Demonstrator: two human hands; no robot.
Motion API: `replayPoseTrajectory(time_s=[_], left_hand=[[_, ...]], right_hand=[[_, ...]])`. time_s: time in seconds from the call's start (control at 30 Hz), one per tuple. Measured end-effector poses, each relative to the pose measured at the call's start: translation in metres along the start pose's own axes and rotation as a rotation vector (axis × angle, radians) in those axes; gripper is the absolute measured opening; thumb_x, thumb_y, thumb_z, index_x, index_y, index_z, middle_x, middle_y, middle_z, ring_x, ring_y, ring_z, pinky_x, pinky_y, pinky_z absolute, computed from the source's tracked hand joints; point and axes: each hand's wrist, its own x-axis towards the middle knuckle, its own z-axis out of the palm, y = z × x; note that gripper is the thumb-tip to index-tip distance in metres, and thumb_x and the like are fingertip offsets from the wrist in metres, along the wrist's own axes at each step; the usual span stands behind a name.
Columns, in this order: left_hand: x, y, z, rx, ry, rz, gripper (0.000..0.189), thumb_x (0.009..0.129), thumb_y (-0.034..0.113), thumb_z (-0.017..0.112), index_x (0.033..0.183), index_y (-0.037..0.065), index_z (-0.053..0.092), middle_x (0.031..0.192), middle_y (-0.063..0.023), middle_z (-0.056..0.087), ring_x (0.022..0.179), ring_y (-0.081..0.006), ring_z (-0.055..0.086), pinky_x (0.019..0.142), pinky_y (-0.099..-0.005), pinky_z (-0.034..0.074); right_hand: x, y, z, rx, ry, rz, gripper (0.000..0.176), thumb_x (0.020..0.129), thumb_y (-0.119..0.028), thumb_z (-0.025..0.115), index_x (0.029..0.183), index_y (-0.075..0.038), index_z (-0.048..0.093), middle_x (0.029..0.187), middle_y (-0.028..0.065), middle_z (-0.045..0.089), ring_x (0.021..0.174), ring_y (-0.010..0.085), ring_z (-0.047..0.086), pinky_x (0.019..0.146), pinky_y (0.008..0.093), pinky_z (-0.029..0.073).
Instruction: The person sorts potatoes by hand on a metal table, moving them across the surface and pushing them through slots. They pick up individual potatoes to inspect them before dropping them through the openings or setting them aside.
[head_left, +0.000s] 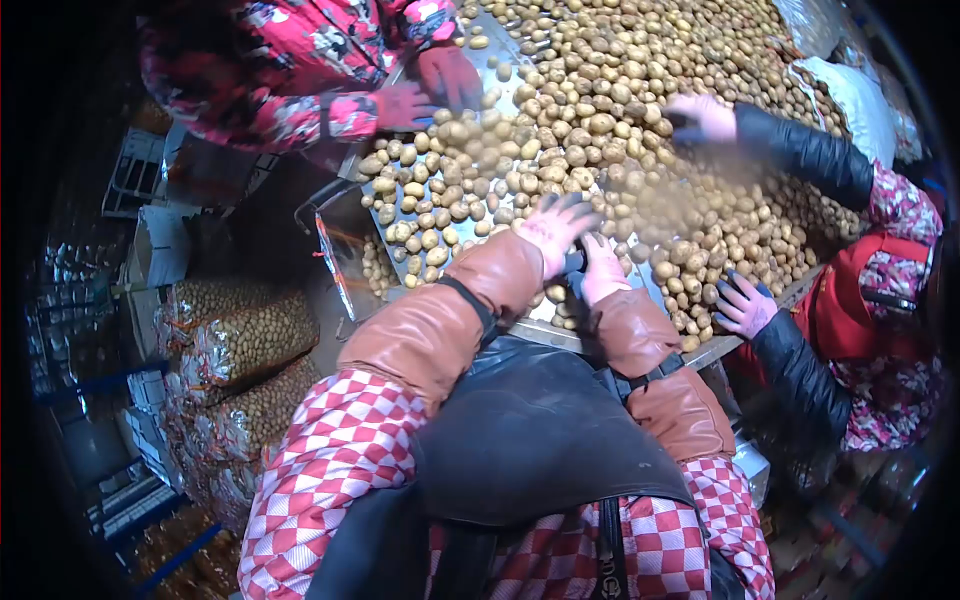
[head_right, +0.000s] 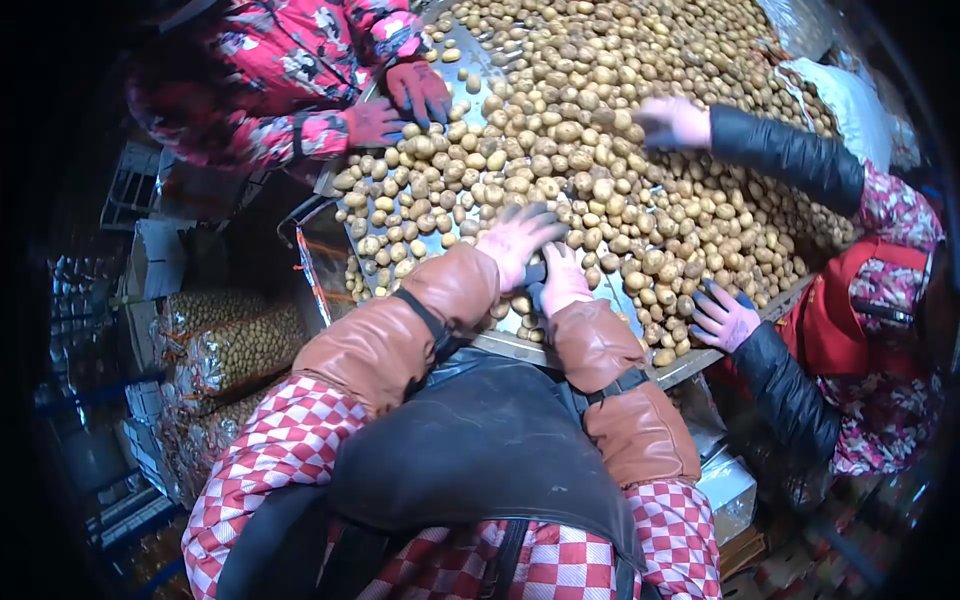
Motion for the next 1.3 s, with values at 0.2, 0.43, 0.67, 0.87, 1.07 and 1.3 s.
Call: replayPoseTrajectory(time_s=[0.2, 0.43, 0.67, 0.87, 1.07, 1.3], left_hand=[[-0.038, -0.033, -0.009, -0.093, 0.108, -0.495, 0.062, 0.082, 0.055, 0.074, 0.129, 0.016, 0.067, 0.147, -0.0152, 0.053, 0.142, -0.036, 0.041, 0.12, -0.0462, 0.031], [-0.104, -0.077, -0.055, 0.04, -0.072, -0.879, 0.068, 0.088, 0.056, 0.068, 0.139, 0.013, 0.06, 0.152, -0.0164, 0.049, 0.139, -0.0335, 0.047, 0.12, -0.0424, 0.034], [-0.071, -0.014, -0.015, 0.263, 0.489, -0.702, 0.04, 0.081, 0.025, 0.076, 0.117, 0.01, 0.066, 0.12, -0.0191, 0.064, 0.118, -0.0372, 0.058, 0.103, -0.0497, 0.044], [0.046, 0.036, 0.024, 0.013, 0.028, 0.065, 0.05, 0.094, 0.048, 0.062, 0.135, 0.02, 0.059, 0.151, -0.0136, 0.046, 0.149, -0.0376, 0.031, 0.12, -0.0635, 0.019], [0.066, -0.019, 0.021, 0.345, 0.034, -0.041, 0.055, 0.095, 0.052, 0.056, 0.146, 0.033, 0.051, 0.158, -0.0057, 0.043, 0.153, -0.0381, 0.023, 0.122, -0.0656, 0.01], [-0.036, -0.071, -0.033, 0.074, -0.018, -0.576, 0.06, 0.092, 0.065, 0.053, 0.139, 0.027, 0.059, 0.146, -0.0077, 0.055, 0.141, -0.0323, 0.042, 0.119, -0.0611, 0.021]], right_hand=[[-0.06, 0.027, -0.045, 0.219, 0.211, -0.095, 0.049, 0.088, -0.007, 0.073, 0.135, -0.008, 0.062, 0.13, 0.019, 0.064, 0.121, 0.0356, 0.062, 0.106, 0.041, 0.048], [-0.136, 0.09, -0.061, -0.224, 0.402, -0.054, 0.047, 0.085, -0.02, 0.076, 0.13, -0.009, 0.065, 0.128, 0.0169, 0.064, 0.123, 0.0382, 0.057, 0.106, 0.0501, 0.044], [-0.141, 0.095, -0.042, -0.388, 0.354, 0.037, 0.052, 0.082, -0.032, 0.077, 0.13, -0.017, 0.065, 0.132, 0.0066, 0.064, 0.13, 0.0324, 0.052, 0.109, 0.0492, 0.039], [-0.138, 0.089, -0.048, -0.325, 0.353, 0.029, 0.044, 0.084, -0.024, 0.077, 0.125, -0.012, 0.068, 0.126, 0.0098, 0.067, 0.127, 0.0355, 0.055, 0.109, 0.0507, 0.041], [-0.139, 0.095, -0.047, -0.315, 0.359, -0.01, 0.044, 0.084, -0.022, 0.076, 0.126, -0.012, 0.067, 0.127, 0.0106, 0.067, 0.126, 0.0378, 0.055, 0.109, 0.0507, 0.042], [-0.138, 0.097, -0.045, -0.329, 0.367, -0.04, 0.043, 0.085, -0.021, 0.075, 0.126, -0.013, 0.067, 0.126, 0.0107, 0.067, 0.125, 0.0393, 0.056, 0.107, 0.0515, 0.043]])
